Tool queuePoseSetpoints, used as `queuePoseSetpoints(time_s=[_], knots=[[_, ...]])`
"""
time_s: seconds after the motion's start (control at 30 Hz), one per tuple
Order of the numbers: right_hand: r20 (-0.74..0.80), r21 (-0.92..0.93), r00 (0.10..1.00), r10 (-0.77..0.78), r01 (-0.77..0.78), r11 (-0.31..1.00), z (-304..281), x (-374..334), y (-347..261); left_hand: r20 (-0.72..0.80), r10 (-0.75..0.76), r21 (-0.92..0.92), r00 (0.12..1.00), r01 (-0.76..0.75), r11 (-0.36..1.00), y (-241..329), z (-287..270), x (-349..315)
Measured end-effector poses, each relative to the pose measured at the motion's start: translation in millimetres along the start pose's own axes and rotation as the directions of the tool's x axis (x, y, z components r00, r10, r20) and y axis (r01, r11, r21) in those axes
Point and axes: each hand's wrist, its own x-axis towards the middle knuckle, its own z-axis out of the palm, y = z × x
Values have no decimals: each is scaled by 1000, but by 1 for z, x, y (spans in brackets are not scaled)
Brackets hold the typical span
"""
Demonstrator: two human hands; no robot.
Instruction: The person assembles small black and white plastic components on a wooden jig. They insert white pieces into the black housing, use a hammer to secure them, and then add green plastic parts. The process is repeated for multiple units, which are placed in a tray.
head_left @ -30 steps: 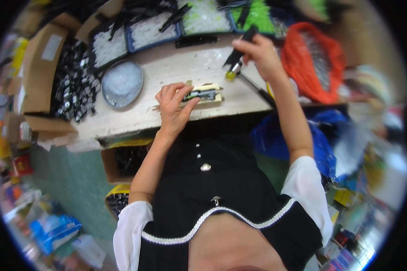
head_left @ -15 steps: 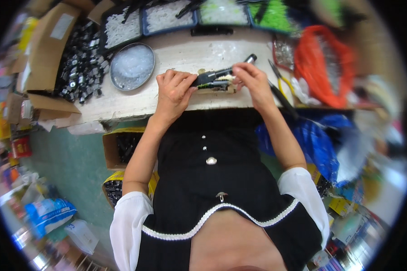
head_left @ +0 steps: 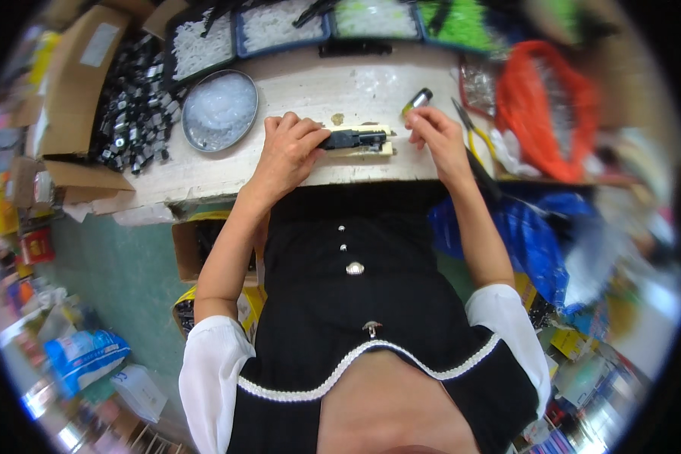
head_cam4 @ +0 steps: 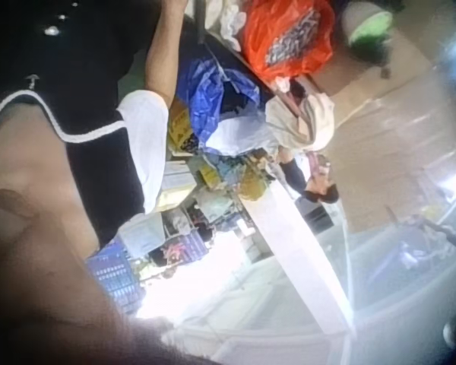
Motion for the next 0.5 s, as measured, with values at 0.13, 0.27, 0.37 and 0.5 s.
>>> queuePoseSetpoints(time_s=[0.13, 0.27, 0.37, 0.5], knots=[[4, -37, 1000, -1, 1, 999, -3, 1, 2, 10, 9, -27, 1000, -9, 1000, -2, -1, 1], [44, -34, 999, -2, 3, 999, -5, -1, 3, 54, 16, -31, 998, -14, 999, -4, -4, 3], [56, -59, 998, 4, -1, 998, -6, -1, 2, 79, 24, -20, 997, -23, 1000, -4, -7, 4], [48, -132, 999, -9, 15, 991, -8, -2, 2, 99, 48, 6, 994, -48, 999, -5, -8, 5]])
